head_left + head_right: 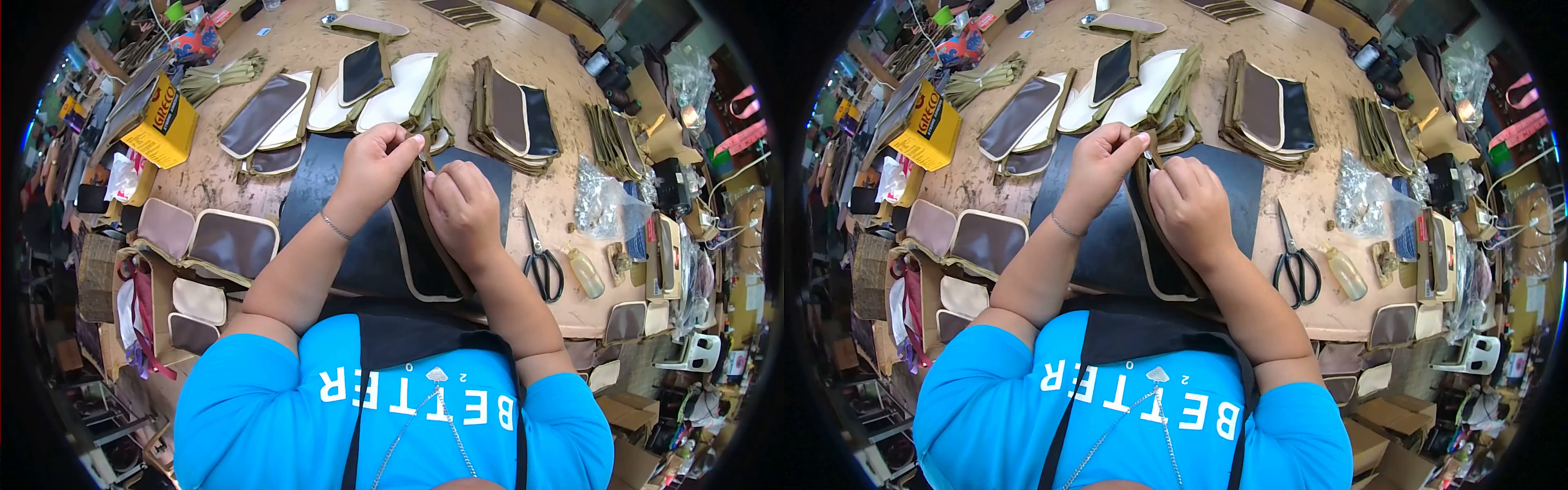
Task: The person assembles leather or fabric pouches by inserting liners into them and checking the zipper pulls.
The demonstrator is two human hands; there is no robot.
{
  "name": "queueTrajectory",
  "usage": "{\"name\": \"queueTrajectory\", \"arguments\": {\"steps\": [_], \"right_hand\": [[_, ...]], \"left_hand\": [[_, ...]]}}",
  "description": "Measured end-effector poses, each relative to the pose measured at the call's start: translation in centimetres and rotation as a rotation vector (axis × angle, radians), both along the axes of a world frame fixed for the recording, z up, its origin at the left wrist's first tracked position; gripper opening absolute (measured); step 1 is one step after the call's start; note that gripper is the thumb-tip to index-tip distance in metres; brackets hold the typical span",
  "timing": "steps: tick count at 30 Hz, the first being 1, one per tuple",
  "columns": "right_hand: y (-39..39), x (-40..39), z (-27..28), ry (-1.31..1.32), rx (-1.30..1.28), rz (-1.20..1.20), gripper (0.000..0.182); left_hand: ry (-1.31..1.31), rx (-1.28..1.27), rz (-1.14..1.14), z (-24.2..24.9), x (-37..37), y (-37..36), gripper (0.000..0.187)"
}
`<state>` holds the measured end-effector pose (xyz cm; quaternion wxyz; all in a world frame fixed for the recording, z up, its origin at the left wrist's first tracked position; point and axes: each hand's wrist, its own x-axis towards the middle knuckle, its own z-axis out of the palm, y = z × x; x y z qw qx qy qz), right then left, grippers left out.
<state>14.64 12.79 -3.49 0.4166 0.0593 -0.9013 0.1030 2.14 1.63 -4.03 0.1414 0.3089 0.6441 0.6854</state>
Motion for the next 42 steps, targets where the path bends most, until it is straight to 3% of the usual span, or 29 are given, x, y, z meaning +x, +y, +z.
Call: {"name": "queueTrajectory", "arguments": {"steps": [5, 7, 11, 15, 17, 19, 21, 22, 23, 25, 27, 30, 32, 35, 39, 42], "right_hand": [[-1.0, -0.3, 1.0, 0.018, -0.011, 0.056, 0.011], [-1.9, -0.3, -0.1, -0.048, -0.041, 0.132, 0.012], [-3.2, -1.0, -0.1, -0.184, -0.222, 0.224, 0.013], [-3.1, -3.6, 2.7, -0.084, -0.464, 0.341, 0.013], [-2.3, -5.7, 3.8, 0.048, -0.389, 0.340, 0.014], [-1.4, -7.9, 4.1, 0.099, -0.490, 0.227, 0.014], [-0.3, -10.7, 3.7, 0.073, -0.782, 0.195, 0.012], [0.2, -11.8, 3.1, 0.061, -0.929, 0.176, 0.012], [0.9, -12.5, 2.4, 0.036, -0.827, 0.124, 0.011], [2.7, -13.3, 0.3, -0.010, -0.631, 0.014, 0.012], [3.6, -12.8, -2.4, -0.069, -0.612, -0.010, 0.013], [2.4, -9.9, -1.8, -0.125, -0.475, -0.031, 0.009], [2.1, -8.4, -1.9, -0.082, -0.380, -0.038, 0.007], [1.8, -7.2, -1.2, -0.132, -0.495, 0.044, 0.009], [0.1, -7.0, -0.4, -0.336, -0.881, 0.240, 0.007], [-0.9, -7.2, -0.8, -0.574, -1.209, 0.499, 0.021]], "left_hand": [[0.081, 0.086, 0.161, 0.6, 0.0, -0.7, 0.027], [-0.031, 0.289, 0.252, 0.5, -2.7, -1.1, 0.028], [-0.183, 0.331, 0.340, 2.2, -6.9, -4.6, 0.033], [0.051, 0.259, 0.376, 3.4, -9.6, -8.1, 0.021], [0.165, 0.154, 0.413, 4.5, -12.4, -9.7, 0.024], [0.728, -0.218, 0.595, 5.2, -18.7, -12.2, 0.043], [1.026, -0.791, 0.935, 6.9, -24.0, -15.0, 0.064], [1.080, -1.022, 1.074, 7.3, -26.9, -16.6, 0.066], [1.124, -1.252, 1.210, 7.4, -29.2, -18.4, 0.069], [1.069, -1.489, 1.339, 7.4, -31.5, -21.5, 0.054], [0.821, -1.440, 1.231, 6.1, -35.2, -25.2, 0.037], [0.630, -1.453, 1.074, 9.2, -34.7, -26.8, 0.037], [0.714, -1.268, 1.172, 11.2, -32.7, -27.2, 0.038], [0.842, -1.058, 1.324, 14.2, -33.6, -30.1, 0.041], [0.995, -0.854, 1.549, 18.9, -26.7, -26.4, 0.036], [1.189, -0.783, 1.435, 20.6, -22.2, -23.3, 0.037]]}}
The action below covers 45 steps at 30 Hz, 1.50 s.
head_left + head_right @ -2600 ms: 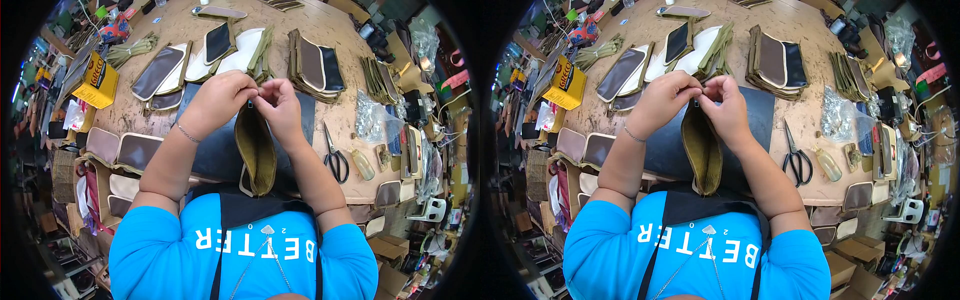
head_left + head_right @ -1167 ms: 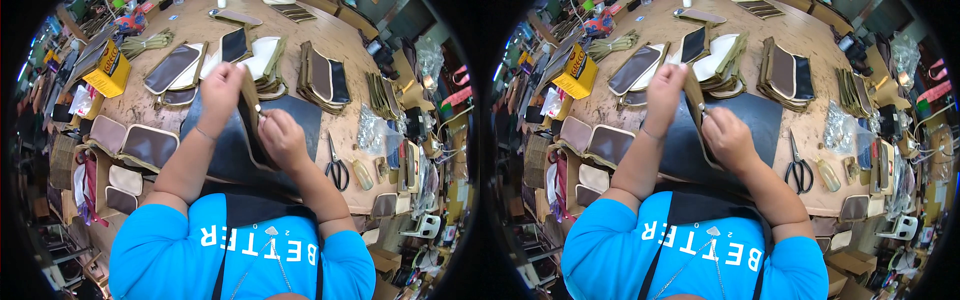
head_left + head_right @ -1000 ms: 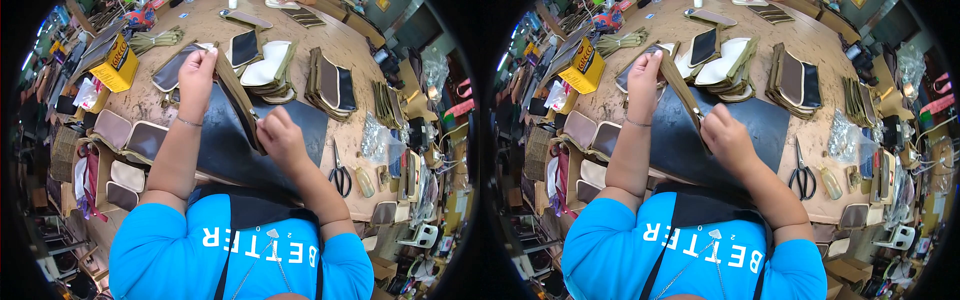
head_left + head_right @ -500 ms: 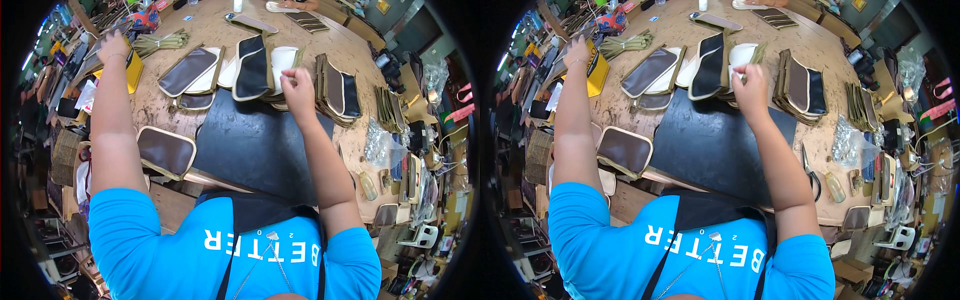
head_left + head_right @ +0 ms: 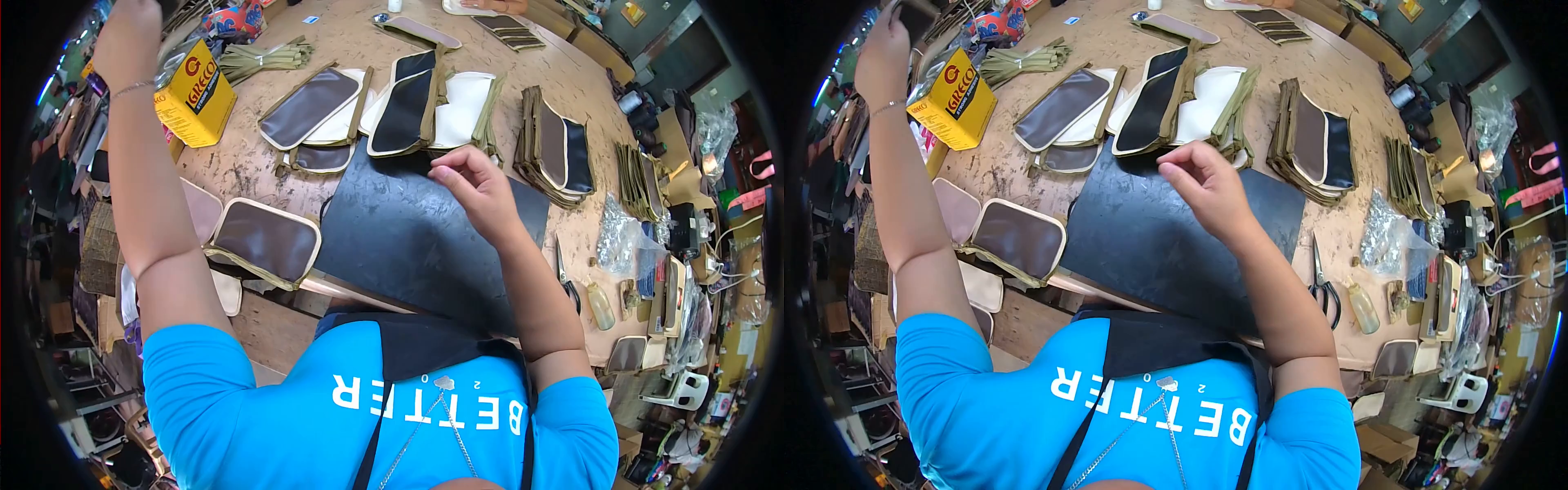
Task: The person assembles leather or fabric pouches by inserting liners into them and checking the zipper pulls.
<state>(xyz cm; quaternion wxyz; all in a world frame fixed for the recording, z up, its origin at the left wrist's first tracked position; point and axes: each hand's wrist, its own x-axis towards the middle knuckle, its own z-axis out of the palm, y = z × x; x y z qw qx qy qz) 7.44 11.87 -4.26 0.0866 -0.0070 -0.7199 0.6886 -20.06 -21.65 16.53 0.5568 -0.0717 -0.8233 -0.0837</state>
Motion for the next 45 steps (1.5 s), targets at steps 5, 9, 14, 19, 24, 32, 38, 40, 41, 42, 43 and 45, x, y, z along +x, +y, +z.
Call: {"name": "queueTrajectory", "arguments": {"steps": [5, 9, 14, 19, 24, 32, 38, 40, 41, 42, 43, 45], "right_hand": [[-2.7, 0.4, 4.8, -0.021, -0.809, 0.283, 0.040], [-0.3, 0.6, 4.5, 0.084, -1.031, 0.168, 0.037], [5.4, 1.0, 4.1, 0.165, -0.557, -0.339, 0.049], [16.8, 2.0, 7.6, 0.283, -0.198, -0.637, 0.049], [24.1, 2.7, 9.7, -0.031, 1.036, -1.055, 0.048], [30.9, 3.6, 1.9, -0.302, 0.231, -0.751, 0.056], [30.7, 4.2, -3.0, -0.630, 0.756, -0.831, 0.064], [30.9, 4.5, -3.2, -0.511, 0.692, -0.903, 0.058], [31.3, 4.8, -2.9, -0.401, 0.601, -0.896, 0.058], [31.5, 5.0, -1.9, -0.289, 0.512, -0.885, 0.057], [31.6, 5.1, -0.9, -0.176, 0.423, -0.867, 0.057], [31.5, 5.1, 1.3, -0.047, 0.706, -0.963, 0.052]], "left_hand": [[0.272, -0.365, -0.740, -5.4, 11.9, 9.8, 0.017], [0.158, -0.836, -1.348, -14.5, 18.5, 15.5, 0.044], [-0.376, -0.696, -0.964, -10.5, 9.1, 13.2, 0.071], [-0.133, -0.585, -0.110, -9.0, -12.6, 2.8, 0.062], [-0.623, -0.233, 0.250, -9.7, -22.0, -7.6, 0.087], [-0.993, 0.166, -0.132, -11.7, -25.5, -11.6, 0.075], [-0.984, -0.014, -0.003, -11.5, -28.2, -15.7, 0.055], [-0.802, 0.032, 0.067, -11.3, -26.9, -15.4, 0.055], [-0.723, 0.133, 0.138, -11.7, -28.2, -16.4, 0.055], [-0.643, 0.236, 0.209, -12.4, -30.3, -18.6, 0.055], [-0.560, 0.339, 0.284, -13.0, -31.5, -19.8, 0.055], [-0.374, 0.512, 0.273, -14.1, -30.9, -20.3, 0.055]]}}
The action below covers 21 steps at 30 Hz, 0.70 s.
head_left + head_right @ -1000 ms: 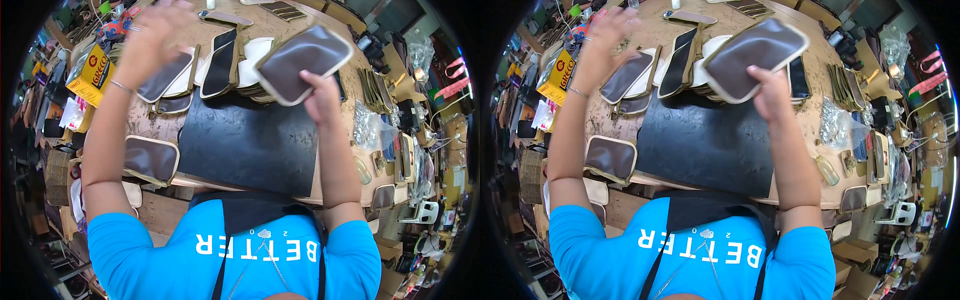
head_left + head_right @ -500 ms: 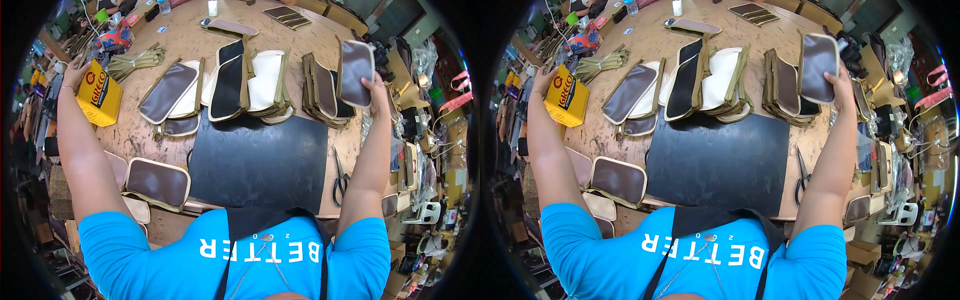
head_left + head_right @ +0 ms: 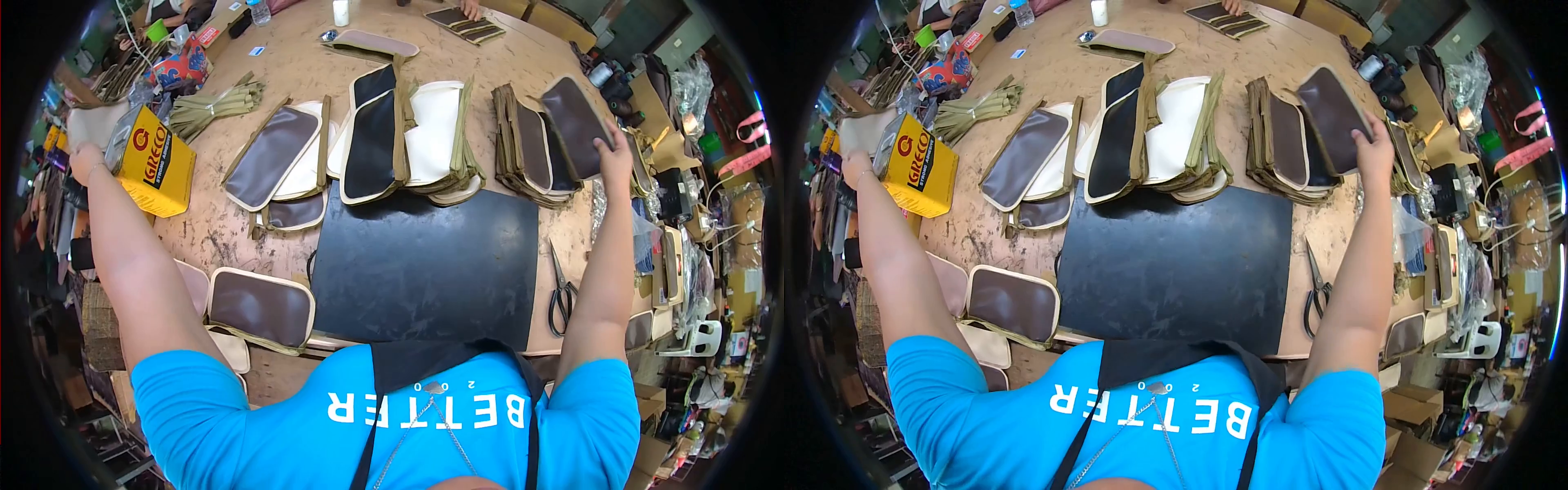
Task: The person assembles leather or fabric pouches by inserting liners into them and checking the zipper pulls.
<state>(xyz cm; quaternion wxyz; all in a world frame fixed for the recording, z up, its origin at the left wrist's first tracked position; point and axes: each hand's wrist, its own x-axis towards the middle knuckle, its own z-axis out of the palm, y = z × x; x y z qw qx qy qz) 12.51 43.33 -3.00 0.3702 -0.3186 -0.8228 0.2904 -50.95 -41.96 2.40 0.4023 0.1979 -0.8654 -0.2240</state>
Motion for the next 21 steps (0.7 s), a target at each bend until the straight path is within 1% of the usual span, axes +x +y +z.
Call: {"name": "queueTrajectory", "arguments": {"steps": [1, 2, 4, 5, 6, 8, 9, 10, 11, 12, 14, 15, 18, 20, 21], "right_hand": [[-0.8, -0.1, 1.2, -0.087, 0.450, -0.110, 0.048], [-1.8, 0.0, 2.1, -0.149, 0.536, -0.151, 0.046], [-6.7, -1.1, 4.2, -0.285, 0.710, -0.241, 0.044], [-7.7, -1.4, 3.9, -0.313, 0.793, -0.195, 0.043], [-7.6, -1.7, 2.8, -0.288, 0.850, -0.148, 0.041], [-7.0, -2.0, 1.4, -0.191, 0.702, -0.165, 0.038], [-6.3, -1.8, 1.2, -0.094, 0.624, -0.189, 0.036], [-5.1, -1.1, 1.1, -0.001, 0.544, -0.212, 0.034], [-3.9, -0.5, 0.7, 0.158, 0.301, -0.175, 0.033], [-4.3, -0.4, 1.1, 0.503, -0.236, -0.019, 0.035], [-5.6, 1.1, 2.4, 0.655, -0.597, 0.071, 0.040], [-5.7, 1.8, 2.2, 0.681, -0.662, 0.121, 0.042], [-8.1, 3.3, 2.5, 0.753, -0.783, 0.228, 0.045], [-9.2, 4.2, 2.6, 0.773, -0.805, 0.274, 0.045], [-10.3, 4.5, 3.2, 0.768, -0.805, 0.255, 0.045]], "left_hand": [[0.102, 0.068, 0.033, 0.1, 0.9, 0.0, 0.056], [0.205, 0.094, 0.027, 0.4, 1.6, 0.4, 0.056], [0.402, 0.150, 0.006, 2.0, 5.3, 4.4, 0.057], [0.552, 0.063, -0.066, 2.8, 6.3, 5.6, 0.059], [0.570, 0.058, -0.084, 3.9, 8.0, 7.3, 0.059], [0.610, 0.046, -0.115, 6.3, 10.9, 9.9, 0.059], [0.643, 0.004, -0.161, 7.1, 10.3, 9.0, 0.061], [0.610, 0.011, -0.197, 8.3, 11.5, 9.4, 0.059], [0.576, 0.017, -0.236, 9.4, 12.8, 9.8, 0.057], [0.543, 0.024, -0.277, 10.1, 14.7, 10.9, 0.054], [0.648, 0.294, -0.619, 10.9, 20.8, 16.2, 0.047], [0.693, 0.436, -0.792, 11.0, 23.6, 18.5, 0.043], [0.533, 0.583, -0.979, 9.5, 28.6, 22.0, 0.032], [0.442, 0.747, -1.049, 8.1, 32.1, 25.2, 0.032], [0.388, 0.828, -1.088, 7.3, 33.5, 26.5, 0.033]]}}
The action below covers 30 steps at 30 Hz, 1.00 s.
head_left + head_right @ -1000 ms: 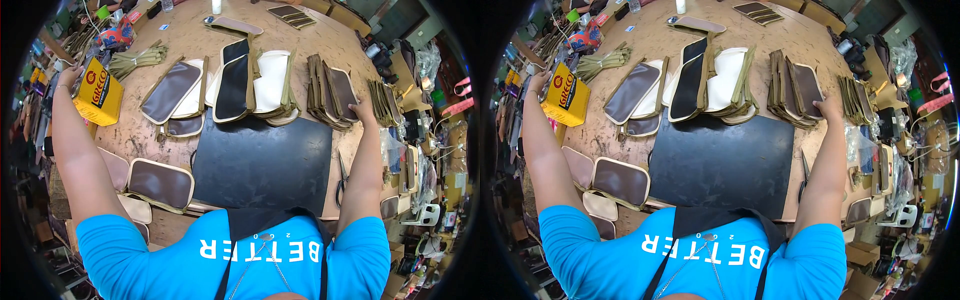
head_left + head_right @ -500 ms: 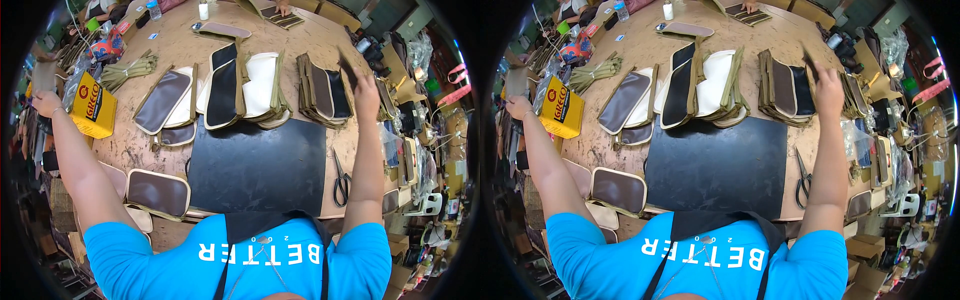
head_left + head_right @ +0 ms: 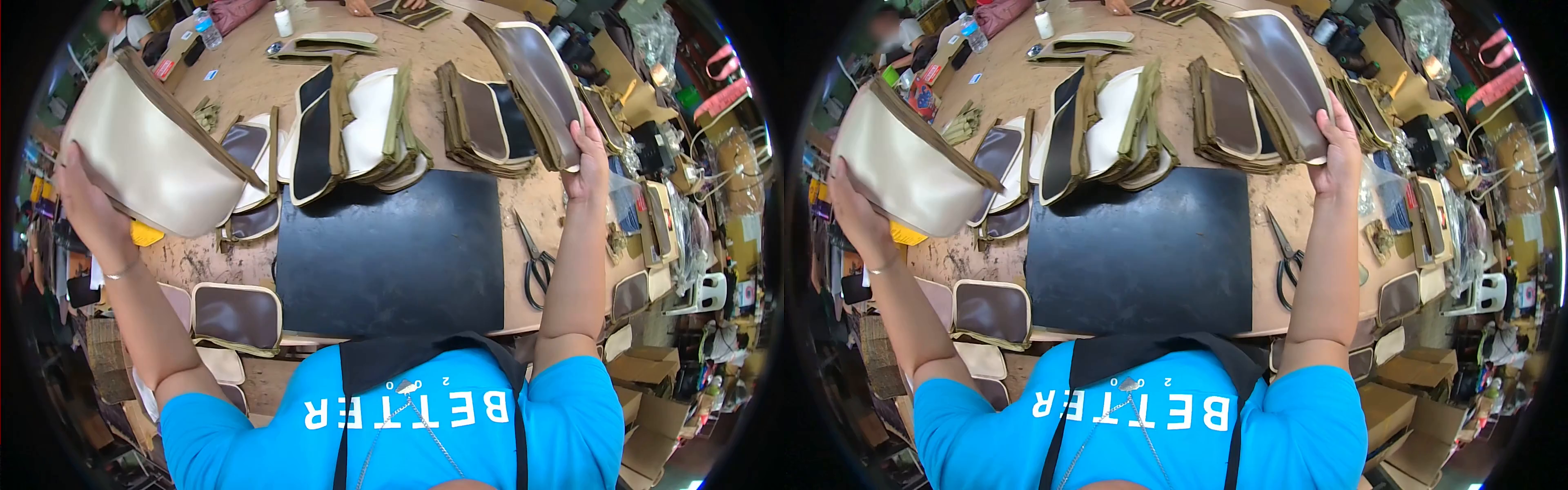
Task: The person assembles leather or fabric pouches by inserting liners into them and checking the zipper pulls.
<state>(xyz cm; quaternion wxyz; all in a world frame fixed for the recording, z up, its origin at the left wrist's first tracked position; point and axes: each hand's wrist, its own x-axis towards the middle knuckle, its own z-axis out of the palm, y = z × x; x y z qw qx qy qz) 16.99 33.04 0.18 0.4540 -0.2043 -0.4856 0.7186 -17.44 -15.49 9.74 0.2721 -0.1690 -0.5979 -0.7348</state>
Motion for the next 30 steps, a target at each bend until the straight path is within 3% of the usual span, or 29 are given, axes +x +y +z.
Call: {"name": "queueTrajectory", "arguments": {"steps": [6, 11, 14, 17, 19, 21, 22, 23, 24, 27, 30], "right_hand": [[-1.4, 2.2, 0.3, -0.023, -0.011, 0.050, 0.049], [-0.9, 3.5, -0.1, -0.014, -0.014, 0.076, 0.049], [0.5, 2.7, -0.4, 0.016, 0.116, -0.124, 0.044], [2.1, 1.3, -0.6, -0.563, 1.081, -0.699, 0.041], [2.0, -1.2, -1.7, -0.543, 1.307, -0.721, 0.042], [1.7, -3.4, -4.9, -0.737, 1.361, -0.514, 0.036], [1.0, -4.8, -5.9, -0.986, 1.295, -0.284, 0.032], [0.2, -5.2, -8.3, -1.105, 1.319, -0.151, 0.038], [-0.7, -5.8, -9.4, -1.093, 1.235, 0.028, 0.046], [-1.9, -6.1, -11.7, -0.748, 1.245, -0.132, 0.055], [-7.1, -4.4, -7.3, -0.520, 0.942, 0.103, 0.058]], "left_hand": [[-0.262, 0.020, -0.511, -4.4, 7.6, 4.8, 0.035], [-0.347, 0.096, -0.631, -6.6, 10.9, 5.5, 0.039], [-0.419, 0.217, -0.618, -7.9, 12.4, 6.1, 0.038], [-0.482, 0.317, -0.683, -9.0, 13.8, 7.6, 0.039], [-0.487, 0.287, -0.769, -9.4, 14.9, 8.8, 0.041], [-0.517, 0.277, -0.830, -10.0, 15.5, 10.1, 0.041], [-0.528, 0.247, -0.887, -10.5, 15.6, 10.3, 0.042], [-0.524, 0.220, -0.913, -10.4, 16.0, 10.5, 0.042], [-0.519, 0.191, -0.937, -10.1, 16.5, 11.0, 0.042], [-0.558, 0.212, -0.987, -9.6, 17.8, 12.0, 0.034], [-0.620, 0.247, -1.029, -10.2, 18.3, 12.9, 0.035]]}}
